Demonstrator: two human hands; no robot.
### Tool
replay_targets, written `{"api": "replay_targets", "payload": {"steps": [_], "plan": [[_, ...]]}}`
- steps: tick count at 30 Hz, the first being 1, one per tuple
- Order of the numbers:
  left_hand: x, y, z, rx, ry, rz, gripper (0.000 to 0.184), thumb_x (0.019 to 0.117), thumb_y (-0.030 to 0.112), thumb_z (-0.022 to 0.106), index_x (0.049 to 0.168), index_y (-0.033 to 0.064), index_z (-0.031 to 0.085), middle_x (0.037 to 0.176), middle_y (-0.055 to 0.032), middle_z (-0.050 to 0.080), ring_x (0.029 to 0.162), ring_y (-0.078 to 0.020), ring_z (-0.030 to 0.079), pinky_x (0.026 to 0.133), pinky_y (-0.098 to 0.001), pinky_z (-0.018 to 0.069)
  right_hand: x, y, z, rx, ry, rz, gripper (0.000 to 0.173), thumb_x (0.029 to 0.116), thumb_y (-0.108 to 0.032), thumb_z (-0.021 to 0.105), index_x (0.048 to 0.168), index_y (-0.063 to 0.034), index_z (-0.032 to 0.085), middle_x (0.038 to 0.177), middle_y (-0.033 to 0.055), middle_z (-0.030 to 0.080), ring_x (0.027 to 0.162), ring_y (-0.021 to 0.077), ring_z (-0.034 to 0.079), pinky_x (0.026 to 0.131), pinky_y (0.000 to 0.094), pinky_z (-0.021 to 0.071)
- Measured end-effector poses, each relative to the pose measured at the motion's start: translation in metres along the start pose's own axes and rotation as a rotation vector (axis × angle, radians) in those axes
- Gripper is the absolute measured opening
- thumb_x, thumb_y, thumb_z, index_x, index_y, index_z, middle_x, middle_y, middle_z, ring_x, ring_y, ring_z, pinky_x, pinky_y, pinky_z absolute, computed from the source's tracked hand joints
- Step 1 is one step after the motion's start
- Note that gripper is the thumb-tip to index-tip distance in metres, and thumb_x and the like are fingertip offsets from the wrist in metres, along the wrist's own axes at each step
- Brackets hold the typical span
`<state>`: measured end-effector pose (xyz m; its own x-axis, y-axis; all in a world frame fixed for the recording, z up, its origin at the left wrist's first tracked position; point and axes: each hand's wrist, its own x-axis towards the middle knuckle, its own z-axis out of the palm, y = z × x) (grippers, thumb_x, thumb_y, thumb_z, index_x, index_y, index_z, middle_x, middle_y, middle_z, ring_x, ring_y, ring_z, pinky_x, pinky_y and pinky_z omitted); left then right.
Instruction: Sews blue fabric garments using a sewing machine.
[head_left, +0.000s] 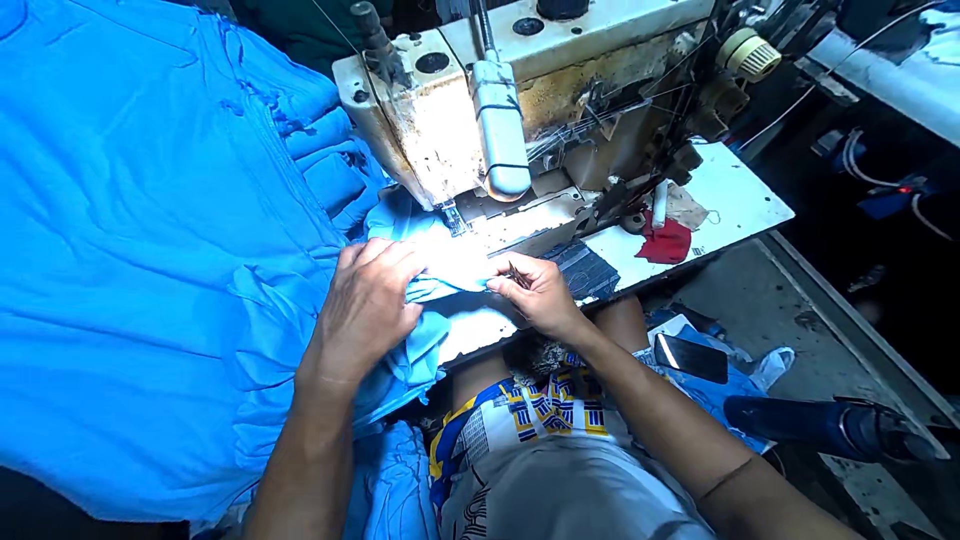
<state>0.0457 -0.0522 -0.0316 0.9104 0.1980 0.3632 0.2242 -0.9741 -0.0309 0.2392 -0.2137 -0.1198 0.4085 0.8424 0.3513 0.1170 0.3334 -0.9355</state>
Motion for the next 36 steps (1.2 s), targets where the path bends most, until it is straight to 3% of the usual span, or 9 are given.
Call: {"api": "replay_targets", "payload": {"steps": [3, 6, 10, 12, 14, 18, 23, 31, 36], "plan": [[-0.002, 0.029, 0.009, 0.032, 0.059, -0.06, 0.053, 0.0872, 0.051, 0.073, 0.122, 0.0104, 0.07, 0.136, -0.0122, 0.062, 0.129, -0.0339, 0.055, 0.11, -0.0591, 0.0376, 0.002, -0.01, 0.001, -0.02, 0.015, -0.036, 0.009, 0.0968, -0.002, 0.067, 0.105, -0.001, 0.07, 0.09, 0.0072, 0.07, 0.067, 0.0118, 0.062, 0.061, 0.027, 0.0555], [0.005, 0.048, 0.04, -0.013, 0.273, -0.046, 0.035, 0.0925, 0.025, 0.069, 0.125, 0.0105, 0.072, 0.137, -0.0105, 0.065, 0.133, -0.0304, 0.056, 0.119, -0.0568, 0.0331, 0.007, -0.022, 0.004, 0.006, 0.043, -0.089, 0.009, 0.0956, -0.001, 0.068, 0.104, -0.0004, 0.07, 0.084, 0.0065, 0.069, 0.058, 0.0097, 0.056, 0.052, 0.0244, 0.0503], [0.016, 0.035, 0.061, -0.031, 0.464, -0.019, 0.016, 0.0917, 0.006, 0.062, 0.097, 0.0049, 0.077, 0.104, -0.0109, 0.075, 0.11, -0.029, 0.068, 0.116, -0.054, 0.0376, 0.012, -0.028, 0.006, 0.03, 0.039, -0.114, 0.009, 0.0938, 0.001, 0.069, 0.103, 0.0003, 0.071, 0.082, 0.0068, 0.069, 0.056, 0.0088, 0.054, 0.05, 0.0232, 0.048], [0.015, 0.026, 0.06, -0.021, 0.457, -0.009, 0.015, 0.0909, 0.004, 0.06, 0.093, 0.0034, 0.076, 0.098, -0.0112, 0.075, 0.102, -0.029, 0.07, 0.113, -0.0527, 0.0401, 0.008, -0.025, 0.004, 0.022, 0.033, -0.089, 0.01, 0.0939, 0.0, 0.07, 0.103, -0.0001, 0.072, 0.081, 0.0068, 0.069, 0.056, 0.009, 0.055, 0.051, 0.0236, 0.0484], [0.01, 0.021, 0.056, -0.012, 0.421, -0.001, 0.02, 0.0916, 0.004, 0.059, 0.1, 0.0056, 0.077, 0.103, -0.0103, 0.075, 0.103, -0.0278, 0.07, 0.112, -0.0507, 0.0417, 0.003, -0.015, 0.002, 0.037, 0.03, -0.06, 0.009, 0.094, 0.0, 0.069, 0.103, -0.0001, 0.072, 0.08, 0.0073, 0.068, 0.056, 0.0097, 0.054, 0.051, 0.0245, 0.0474], [-0.001, 0.017, 0.046, -0.023, 0.337, 0.027, 0.025, 0.0952, 0.007, 0.058, 0.109, 0.0111, 0.079, 0.113, -0.007, 0.075, 0.107, -0.0279, 0.067, 0.107, -0.0485, 0.0445, -0.006, 0.004, 0.0, 0.048, 0.037, -0.031, 0.011, 0.0944, 0.0, 0.069, 0.105, 0.0005, 0.072, 0.09, 0.0088, 0.072, 0.066, 0.0119, 0.063, 0.06, 0.0276, 0.056], [-0.003, 0.014, 0.04, -0.025, 0.274, 0.042, 0.027, 0.0966, 0.009, 0.057, 0.113, 0.0126, 0.078, 0.115, -0.0058, 0.075, 0.109, -0.0284, 0.066, 0.106, -0.0478, 0.044, -0.005, 0.004, 0.001, 0.057, 0.036, -0.027, 0.011, 0.0939, 0.002, 0.069, 0.105, 0.0023, 0.071, 0.094, 0.0103, 0.072, 0.071, 0.0138, 0.067, 0.066, 0.0292, 0.0593], [0.012, -0.003, 0.041, -0.004, 0.236, 0.014, 0.026, 0.0963, 0.009, 0.054, 0.109, 0.0085, 0.077, 0.122, -0.0058, 0.073, 0.114, -0.0272, 0.067, 0.107, -0.0484, 0.0444, 0.015, -0.003, 0.011, -0.015, 0.099, -0.038, 0.007, 0.0948, 0.0, 0.068, 0.101, -0.0001, 0.07, 0.087, 0.0072, 0.07, 0.062, 0.0109, 0.059, 0.056, 0.0256, 0.0522], [0.015, 0.004, 0.029, -0.147, 0.183, 0.033, 0.022, 0.0899, 0.012, 0.061, 0.105, 0.007, 0.076, 0.124, -0.0081, 0.069, 0.118, -0.0283, 0.061, 0.1, -0.0472, 0.0477, 0.026, 0.0, 0.014, -0.024, 0.113, -0.065, 0.011, 0.0961, 0.002, 0.066, 0.106, 0.0003, 0.069, 0.097, 0.0089, 0.071, 0.076, 0.0132, 0.066, 0.066, 0.028, 0.0579]]}}
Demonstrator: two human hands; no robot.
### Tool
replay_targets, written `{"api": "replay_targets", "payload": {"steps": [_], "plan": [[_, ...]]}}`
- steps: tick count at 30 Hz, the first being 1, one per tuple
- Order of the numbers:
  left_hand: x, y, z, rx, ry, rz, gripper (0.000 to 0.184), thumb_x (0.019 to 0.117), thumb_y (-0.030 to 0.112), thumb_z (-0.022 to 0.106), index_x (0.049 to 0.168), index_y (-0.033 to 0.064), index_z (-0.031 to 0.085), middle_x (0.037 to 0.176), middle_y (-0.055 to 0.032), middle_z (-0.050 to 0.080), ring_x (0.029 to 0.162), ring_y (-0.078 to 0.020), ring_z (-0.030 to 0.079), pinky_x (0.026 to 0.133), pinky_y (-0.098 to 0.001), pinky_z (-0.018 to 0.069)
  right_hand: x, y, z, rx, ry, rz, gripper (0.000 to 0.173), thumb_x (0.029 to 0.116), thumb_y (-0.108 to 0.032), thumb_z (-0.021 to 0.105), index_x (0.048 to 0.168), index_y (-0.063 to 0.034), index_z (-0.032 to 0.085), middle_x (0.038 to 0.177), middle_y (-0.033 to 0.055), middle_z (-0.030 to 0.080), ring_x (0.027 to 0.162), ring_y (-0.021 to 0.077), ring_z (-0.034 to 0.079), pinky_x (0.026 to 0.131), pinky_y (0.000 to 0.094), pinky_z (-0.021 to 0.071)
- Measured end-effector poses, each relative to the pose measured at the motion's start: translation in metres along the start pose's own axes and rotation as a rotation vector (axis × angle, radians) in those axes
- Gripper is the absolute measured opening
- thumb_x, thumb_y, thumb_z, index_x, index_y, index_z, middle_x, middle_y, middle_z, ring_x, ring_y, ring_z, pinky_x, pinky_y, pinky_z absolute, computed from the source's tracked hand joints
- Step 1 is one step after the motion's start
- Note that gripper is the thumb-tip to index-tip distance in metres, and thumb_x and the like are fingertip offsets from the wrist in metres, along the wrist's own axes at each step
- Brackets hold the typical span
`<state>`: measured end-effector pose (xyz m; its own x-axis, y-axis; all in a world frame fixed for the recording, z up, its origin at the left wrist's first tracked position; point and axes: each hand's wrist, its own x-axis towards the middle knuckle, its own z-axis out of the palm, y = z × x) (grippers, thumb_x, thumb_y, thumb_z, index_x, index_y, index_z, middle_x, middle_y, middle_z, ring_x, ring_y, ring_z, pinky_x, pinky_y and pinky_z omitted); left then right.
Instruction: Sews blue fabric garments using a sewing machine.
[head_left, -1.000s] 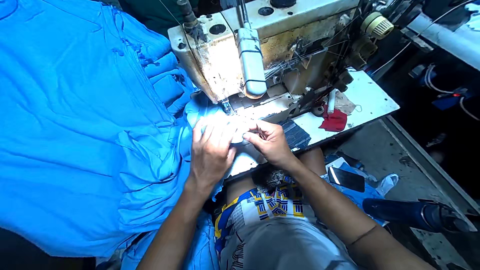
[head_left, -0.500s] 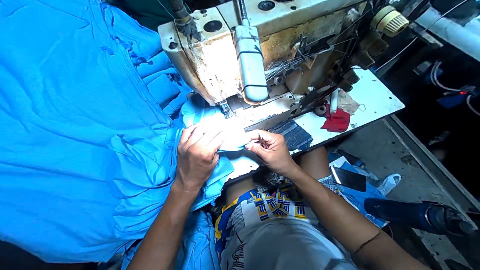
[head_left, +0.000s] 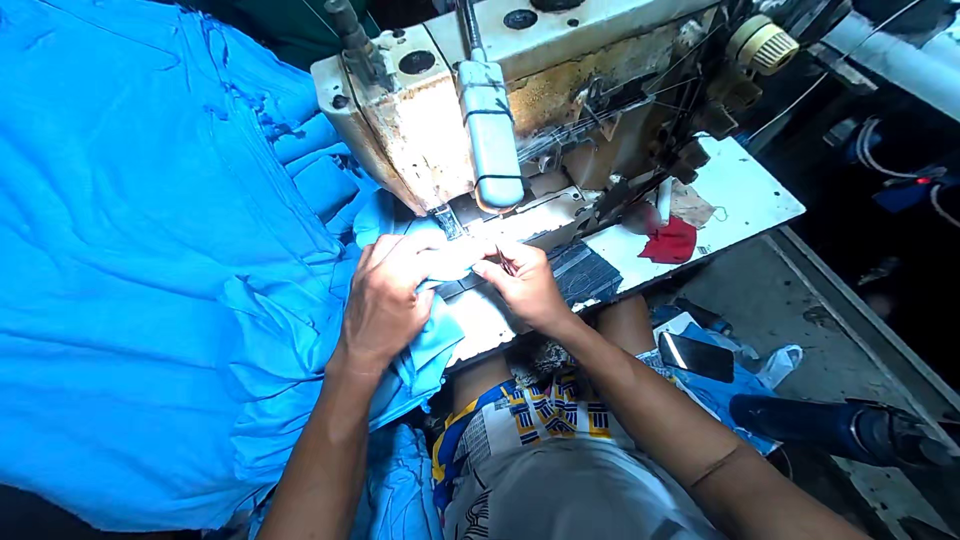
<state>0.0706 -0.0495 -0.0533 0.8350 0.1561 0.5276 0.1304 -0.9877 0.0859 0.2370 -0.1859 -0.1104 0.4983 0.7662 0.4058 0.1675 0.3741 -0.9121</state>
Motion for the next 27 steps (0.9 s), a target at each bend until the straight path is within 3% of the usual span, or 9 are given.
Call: {"api": "replay_targets", "payload": {"steps": [4, 6, 8, 12, 18, 22, 23, 25, 27], "plan": [[-0.007, 0.003, -0.033, 0.029, -0.182, 0.004, 0.045, 0.0921, 0.056, 0.066, 0.1, 0.0125, 0.077, 0.124, -0.01, 0.064, 0.12, -0.0309, 0.057, 0.102, -0.0534, 0.0437, -0.001, 0.003, -0.001, -0.062, -0.02, -0.029, 0.013, 0.0981, 0.0, 0.064, 0.109, 0.0007, 0.07, 0.1, 0.0096, 0.072, 0.083, 0.013, 0.069, 0.073, 0.029, 0.0607], [-0.012, -0.008, -0.058, 0.121, -0.217, -0.061, 0.052, 0.0919, 0.062, 0.061, 0.092, 0.0114, 0.074, 0.125, -0.012, 0.062, 0.121, -0.036, 0.056, 0.098, -0.0598, 0.0437, 0.0, 0.004, -0.002, -0.13, -0.037, -0.07, 0.013, 0.0982, -0.001, 0.065, 0.111, 0.0008, 0.07, 0.1, 0.0097, 0.072, 0.084, 0.0128, 0.069, 0.076, 0.0298, 0.0614], [-0.017, -0.014, -0.08, 0.099, -0.19, -0.094, 0.048, 0.0911, 0.056, 0.064, 0.085, 0.0087, 0.069, 0.128, -0.0135, 0.06, 0.12, -0.0362, 0.055, 0.096, -0.0586, 0.0446, 0.004, 0.001, -0.004, -0.229, -0.076, -0.107, 0.015, 0.0978, -0.003, 0.066, 0.111, 0.0004, 0.071, 0.1, 0.0095, 0.073, 0.087, 0.0126, 0.07, 0.081, 0.0313, 0.0613], [-0.025, 0.027, -0.088, -0.234, -0.066, -0.004, 0.028, 0.0903, 0.031, 0.075, 0.081, 0.0062, 0.066, 0.126, -0.0103, 0.066, 0.117, -0.0209, 0.065, 0.095, -0.0403, 0.0577, 0.007, -0.024, -0.019, -0.384, -0.307, -0.152, 0.015, 0.0982, -0.006, 0.066, 0.11, -0.0029, 0.074, 0.098, 0.0067, 0.073, 0.087, 0.0105, 0.069, 0.081, 0.03, 0.0593], [-0.049, 0.059, -0.026, -0.563, -0.057, 0.003, 0.014, 0.0958, 0.017, 0.072, 0.098, 0.0036, 0.071, 0.101, -0.006, 0.072, 0.091, -0.0104, 0.069, 0.08, -0.0275, 0.0592, -0.03, -0.034, -0.036, -0.29, -0.543, -0.187, 0.014, 0.0998, -0.006, 0.065, 0.111, -0.0042, 0.074, 0.11, 0.0044, 0.072, 0.103, 0.0108, 0.069, 0.091, 0.0297, 0.0608], [-0.052, 0.068, 0.012, -0.261, 0.086, -0.041, 0.041, 0.0891, 0.043, 0.079, 0.114, 0.0105, 0.073, 0.09, -0.0039, 0.07, 0.081, -0.0144, 0.066, 0.073, -0.0337, 0.0551, -0.046, -0.019, -0.037, -0.306, -0.466, -0.153, 0.012, 0.1007, -0.006, 0.063, 0.107, -0.0033, 0.073, 0.106, 0.0046, 0.071, 0.098, 0.0105, 0.069, 0.087, 0.0287, 0.0607], [-0.051, 0.068, 0.021, -0.129, 0.116, -0.042, 0.053, 0.0864, 0.052, 0.079, 0.121, 0.0132, 0.071, 0.094, -0.0055, 0.067, 0.082, -0.0183, 0.063, 0.073, -0.0376, 0.0514, -0.048, -0.018, -0.036, -0.298, -0.448, -0.147, 0.012, 0.1011, -0.007, 0.062, 0.107, -0.003, 0.072, 0.105, 0.0048, 0.07, 0.096, 0.0103, 0.068, 0.085, 0.0282, 0.0603], [-0.051, 0.062, 0.037, 0.085, 0.132, -0.047, 0.063, 0.0865, 0.055, 0.076, 0.138, 0.0212, 0.063, 0.121, -0.0109, 0.061, 0.104, -0.0284, 0.056, 0.09, -0.0473, 0.0416, -0.051, -0.019, -0.034, -0.262, -0.407, -0.153, 0.012, 0.1012, -0.006, 0.062, 0.107, -0.0016, 0.072, 0.105, 0.006, 0.07, 0.094, 0.011, 0.068, 0.084, 0.0284, 0.0602], [-0.051, 0.048, 0.046, 0.205, 0.147, -0.032, 0.056, 0.0881, 0.029, 0.071, 0.143, 0.0246, 0.06, 0.141, -0.0143, 0.055, 0.126, -0.0376, 0.049, 0.106, -0.0575, 0.0342, -0.055, -0.021, -0.032, -0.254, -0.36, -0.153, 0.012, 0.1013, -0.007, 0.063, 0.108, -0.0018, 0.072, 0.106, 0.0058, 0.071, 0.094, 0.0108, 0.069, 0.084, 0.028, 0.0607]]}}
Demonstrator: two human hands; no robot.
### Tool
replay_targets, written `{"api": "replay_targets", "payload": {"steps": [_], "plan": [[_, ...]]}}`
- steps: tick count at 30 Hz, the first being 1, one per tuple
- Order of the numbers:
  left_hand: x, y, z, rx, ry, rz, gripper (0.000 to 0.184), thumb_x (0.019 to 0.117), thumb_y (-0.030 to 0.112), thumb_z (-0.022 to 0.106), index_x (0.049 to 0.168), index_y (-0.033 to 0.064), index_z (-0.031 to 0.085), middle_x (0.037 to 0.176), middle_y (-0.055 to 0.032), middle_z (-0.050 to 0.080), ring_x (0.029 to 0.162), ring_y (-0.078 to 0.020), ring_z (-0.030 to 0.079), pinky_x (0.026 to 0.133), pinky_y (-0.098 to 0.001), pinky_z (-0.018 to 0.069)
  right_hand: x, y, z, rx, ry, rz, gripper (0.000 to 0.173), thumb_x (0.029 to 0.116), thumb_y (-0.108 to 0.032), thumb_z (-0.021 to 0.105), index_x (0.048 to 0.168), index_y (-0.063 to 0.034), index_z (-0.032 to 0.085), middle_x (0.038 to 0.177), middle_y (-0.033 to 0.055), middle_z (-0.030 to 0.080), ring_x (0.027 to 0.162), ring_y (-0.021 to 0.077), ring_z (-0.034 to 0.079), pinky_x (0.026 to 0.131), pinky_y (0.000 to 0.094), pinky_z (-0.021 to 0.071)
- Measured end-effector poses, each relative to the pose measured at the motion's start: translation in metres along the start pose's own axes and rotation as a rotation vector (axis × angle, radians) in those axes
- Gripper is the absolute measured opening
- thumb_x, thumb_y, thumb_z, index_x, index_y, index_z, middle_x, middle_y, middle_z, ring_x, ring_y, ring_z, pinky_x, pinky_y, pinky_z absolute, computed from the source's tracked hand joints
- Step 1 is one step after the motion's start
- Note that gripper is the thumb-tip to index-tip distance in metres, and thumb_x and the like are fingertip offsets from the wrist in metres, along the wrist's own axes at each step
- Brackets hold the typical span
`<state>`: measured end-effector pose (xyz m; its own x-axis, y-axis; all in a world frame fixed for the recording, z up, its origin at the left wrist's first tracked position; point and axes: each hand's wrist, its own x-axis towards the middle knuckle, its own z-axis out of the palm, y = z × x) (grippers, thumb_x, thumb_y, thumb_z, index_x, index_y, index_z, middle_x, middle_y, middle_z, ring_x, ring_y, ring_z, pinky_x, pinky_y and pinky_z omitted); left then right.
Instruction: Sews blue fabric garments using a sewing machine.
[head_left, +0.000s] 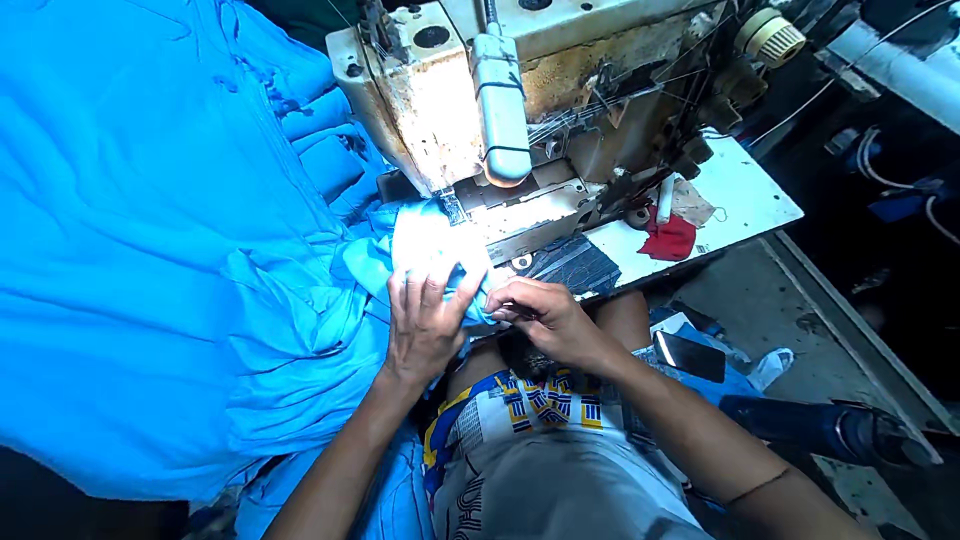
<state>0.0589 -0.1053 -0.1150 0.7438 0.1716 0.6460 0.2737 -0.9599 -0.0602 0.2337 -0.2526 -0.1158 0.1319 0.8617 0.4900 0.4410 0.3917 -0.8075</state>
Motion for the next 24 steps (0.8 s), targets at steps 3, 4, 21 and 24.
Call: {"api": "replay_targets", "payload": {"steps": [3, 4, 21, 24], "plan": [[0.007, -0.022, 0.002, 0.032, 0.061, 0.024, 0.035, 0.088, 0.019, 0.067, 0.122, 0.0197, 0.075, 0.14, -0.0128, 0.061, 0.135, -0.041, 0.048, 0.116, -0.0611, 0.0282, -0.005, 0.001, 0.003, 0.001, 0.076, 0.038, 0.012, 0.1015, -0.008, 0.063, 0.107, -0.003, 0.072, 0.104, 0.005, 0.071, 0.089, 0.0092, 0.067, 0.079, 0.0259, 0.0587], [0.01, -0.025, -0.002, 0.033, 0.062, 0.042, 0.027, 0.0888, 0.02, 0.067, 0.114, 0.0171, 0.077, 0.136, -0.0119, 0.065, 0.134, -0.0408, 0.05, 0.116, -0.0603, 0.0296, -0.007, 0.002, 0.005, 0.017, 0.097, 0.054, 0.012, 0.1012, -0.008, 0.063, 0.107, -0.003, 0.073, 0.104, 0.0051, 0.071, 0.087, 0.0088, 0.066, 0.077, 0.025, 0.058], [0.039, -0.023, -0.032, 0.003, -0.134, 0.052, 0.013, 0.0825, 0.014, 0.068, 0.092, 0.0064, 0.073, 0.096, -0.0092, 0.071, 0.104, -0.0337, 0.064, 0.109, -0.0591, 0.0356, -0.006, 0.0, 0.011, 0.257, 0.266, 0.21, 0.01, 0.0992, -0.005, 0.064, 0.103, -0.0007, 0.073, 0.1, 0.0077, 0.073, 0.082, 0.0113, 0.067, 0.073, 0.0261, 0.0576], [0.05, -0.035, -0.031, -0.026, -0.147, 0.057, 0.013, 0.0858, 0.014, 0.065, 0.091, 0.0055, 0.073, 0.096, -0.0104, 0.071, 0.104, -0.0331, 0.064, 0.11, -0.0576, 0.0364, 0.006, 0.007, 0.014, 0.236, 0.297, 0.246, 0.008, 0.0978, -0.006, 0.067, 0.103, -0.0041, 0.073, 0.094, 0.0053, 0.071, 0.071, 0.0101, 0.063, 0.064, 0.0256, 0.0544]]}}
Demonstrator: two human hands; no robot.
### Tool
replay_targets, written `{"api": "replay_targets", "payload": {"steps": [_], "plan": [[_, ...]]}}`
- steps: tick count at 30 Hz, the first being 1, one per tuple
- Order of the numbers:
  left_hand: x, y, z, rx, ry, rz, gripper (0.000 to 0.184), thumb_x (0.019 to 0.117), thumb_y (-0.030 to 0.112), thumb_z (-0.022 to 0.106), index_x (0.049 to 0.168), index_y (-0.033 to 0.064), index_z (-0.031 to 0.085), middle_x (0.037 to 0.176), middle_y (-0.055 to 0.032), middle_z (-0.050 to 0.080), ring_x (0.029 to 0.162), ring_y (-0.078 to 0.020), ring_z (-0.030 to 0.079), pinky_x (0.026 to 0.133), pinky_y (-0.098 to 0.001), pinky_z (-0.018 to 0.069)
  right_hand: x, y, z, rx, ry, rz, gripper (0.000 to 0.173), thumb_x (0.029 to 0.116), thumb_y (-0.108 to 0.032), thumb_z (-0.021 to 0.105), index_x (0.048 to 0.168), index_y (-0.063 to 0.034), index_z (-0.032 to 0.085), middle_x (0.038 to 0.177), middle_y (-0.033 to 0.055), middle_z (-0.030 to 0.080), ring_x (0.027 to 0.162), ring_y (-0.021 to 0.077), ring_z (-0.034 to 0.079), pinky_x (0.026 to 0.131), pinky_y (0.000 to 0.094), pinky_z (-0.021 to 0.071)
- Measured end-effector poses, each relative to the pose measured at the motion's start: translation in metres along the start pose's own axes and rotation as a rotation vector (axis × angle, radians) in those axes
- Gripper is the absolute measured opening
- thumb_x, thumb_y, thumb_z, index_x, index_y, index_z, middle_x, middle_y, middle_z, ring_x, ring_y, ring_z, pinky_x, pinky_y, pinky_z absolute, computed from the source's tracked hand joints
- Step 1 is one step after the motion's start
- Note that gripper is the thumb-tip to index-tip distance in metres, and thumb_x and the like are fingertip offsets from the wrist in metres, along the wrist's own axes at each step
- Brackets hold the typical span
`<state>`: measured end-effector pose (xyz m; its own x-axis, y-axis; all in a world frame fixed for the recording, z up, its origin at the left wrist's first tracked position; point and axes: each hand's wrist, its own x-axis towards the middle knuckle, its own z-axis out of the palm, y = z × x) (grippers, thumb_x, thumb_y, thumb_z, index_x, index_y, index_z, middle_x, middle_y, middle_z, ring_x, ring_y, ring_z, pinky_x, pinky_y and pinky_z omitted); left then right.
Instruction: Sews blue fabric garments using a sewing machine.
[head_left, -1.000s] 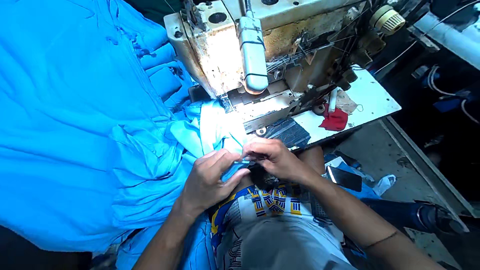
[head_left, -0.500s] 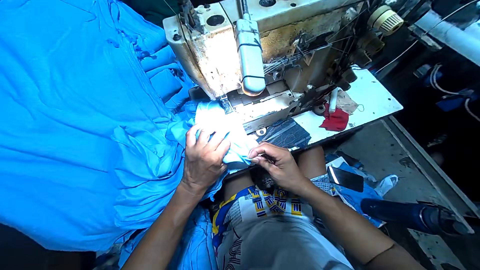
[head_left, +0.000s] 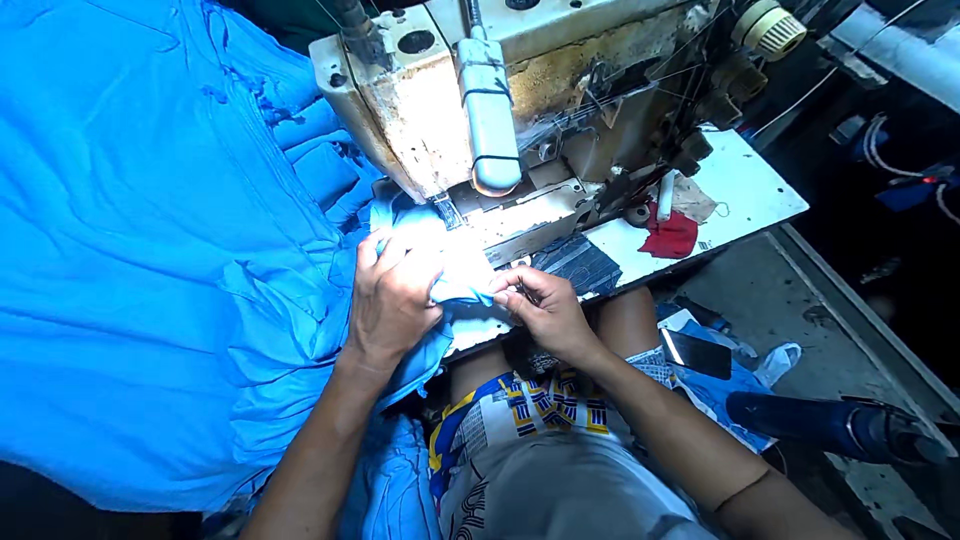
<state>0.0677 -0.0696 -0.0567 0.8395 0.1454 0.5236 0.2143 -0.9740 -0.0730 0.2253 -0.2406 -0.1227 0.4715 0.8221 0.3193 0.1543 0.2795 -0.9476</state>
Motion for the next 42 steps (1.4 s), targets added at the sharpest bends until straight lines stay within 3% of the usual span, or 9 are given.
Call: {"api": "replay_targets", "payload": {"steps": [10, 13, 17, 22, 28, 34, 36, 38, 42], "plan": [[0.01, -0.027, -0.017, -0.122, -0.095, -0.018, 0.037, 0.0855, 0.03, 0.068, 0.115, 0.0075, 0.073, 0.133, -0.0072, 0.066, 0.126, -0.0296, 0.058, 0.104, -0.0527, 0.044, 0.037, 0.0, 0.015, 0.051, 0.028, -0.046, 0.005, 0.0975, -0.004, 0.067, 0.102, -0.0014, 0.069, 0.087, 0.0074, 0.069, 0.069, 0.0133, 0.063, 0.061, 0.0285, 0.0551], [-0.001, -0.02, -0.037, -0.193, -0.194, 0.029, 0.053, 0.0881, 0.058, 0.069, 0.098, 0.0069, 0.072, 0.106, -0.0086, 0.067, 0.107, -0.0275, 0.061, 0.096, -0.0497, 0.0468, 0.041, -0.003, 0.011, 0.038, -0.014, -0.051, 0.004, 0.0984, -0.004, 0.066, 0.101, -0.0009, 0.068, 0.088, 0.0081, 0.068, 0.07, 0.0134, 0.063, 0.061, 0.0283, 0.0551], [-0.017, -0.019, -0.071, -0.152, -0.238, 0.047, 0.043, 0.0945, 0.051, 0.064, 0.078, 0.0121, 0.061, 0.071, -0.0008, 0.057, 0.077, -0.0203, 0.062, 0.095, -0.0505, 0.0486, 0.054, -0.011, 0.002, -0.205, -0.126, -0.13, 0.015, 0.1004, -0.006, 0.063, 0.112, -0.0026, 0.071, 0.1, 0.0074, 0.072, 0.084, 0.012, 0.069, 0.077, 0.03, 0.0601], [-0.024, -0.011, -0.101, -0.199, -0.127, 0.105, 0.022, 0.0965, 0.023, 0.064, 0.102, 0.0049, 0.074, 0.096, -0.0072, 0.072, 0.098, -0.0245, 0.069, 0.11, -0.0553, 0.0441, 0.076, -0.022, -0.001, -0.545, -0.273, -0.321, 0.027, 0.0959, -0.001, 0.063, 0.12, -0.0058, 0.073, 0.109, 0.0086, 0.073, 0.101, 0.0177, 0.069, 0.093, 0.0383, 0.0558], [-0.036, 0.006, -0.088, -0.316, 0.09, 0.079, 0.01, 0.0933, 0.009, 0.068, 0.097, 0.0075, 0.077, 0.101, -0.0076, 0.071, 0.108, -0.0264, 0.066, 0.109, -0.0541, 0.0449, 0.066, -0.032, 0.0, -0.282, -0.413, -0.306, 0.011, 0.095, -0.008, 0.072, 0.105, -0.004, 0.076, 0.094, 0.0051, 0.072, 0.083, 0.009, 0.067, 0.077, 0.0285, 0.0578], [-0.055, 0.04, -0.01, -0.413, 0.282, -0.053, 0.027, 0.0905, 0.029, 0.077, 0.115, 0.0183, 0.072, 0.107, -0.002, 0.067, 0.109, -0.0203, 0.06, 0.098, -0.0431, 0.0474, 0.007, -0.019, -0.003, -0.224, -0.302, -0.354, 0.013, 0.0988, -0.006, 0.067, 0.108, -0.002, 0.075, 0.106, 0.0059, 0.073, 0.097, 0.0109, 0.07, 0.086, 0.0292, 0.0616], [-0.061, 0.047, 0.028, -0.258, 0.357, -0.063, 0.051, 0.0853, 0.047, 0.081, 0.127, 0.023, 0.065, 0.117, -0.0046, 0.06, 0.113, -0.0236, 0.055, 0.102, -0.0471, 0.0413, -0.004, -0.007, -0.003, -0.184, -0.245, -0.341, 0.013, 0.0987, -0.004, 0.066, 0.108, -0.0011, 0.075, 0.108, 0.0073, 0.074, 0.1, 0.0127, 0.071, 0.089, 0.0306, 0.0617], [-0.06, 0.041, 0.052, -0.077, 0.364, -0.051, 0.053, 0.0888, 0.042, 0.075, 0.137, 0.0244, 0.06, 0.133, -0.011, 0.056, 0.125, -0.0315, 0.051, 0.111, -0.0559, 0.0331, -0.009, 0.0, -0.003, -0.17, -0.198, -0.333, 0.013, 0.099, -0.003, 0.065, 0.108, -0.0005, 0.075, 0.11, 0.0081, 0.074, 0.102, 0.014, 0.071, 0.09, 0.0316, 0.0614], [-0.048, 0.017, 0.048, 0.039, 0.282, -0.079, 0.027, 0.0886, 0.018, 0.068, 0.114, 0.018, 0.076, 0.141, -0.0145, 0.06, 0.139, -0.0422, 0.044, 0.119, -0.0656, 0.022, -0.018, 0.005, -0.008, -0.186, -0.119, -0.296, 0.012, 0.0987, -0.002, 0.065, 0.105, 0.0002, 0.075, 0.111, 0.0089, 0.074, 0.103, 0.0142, 0.071, 0.091, 0.0302, 0.0612]]}}
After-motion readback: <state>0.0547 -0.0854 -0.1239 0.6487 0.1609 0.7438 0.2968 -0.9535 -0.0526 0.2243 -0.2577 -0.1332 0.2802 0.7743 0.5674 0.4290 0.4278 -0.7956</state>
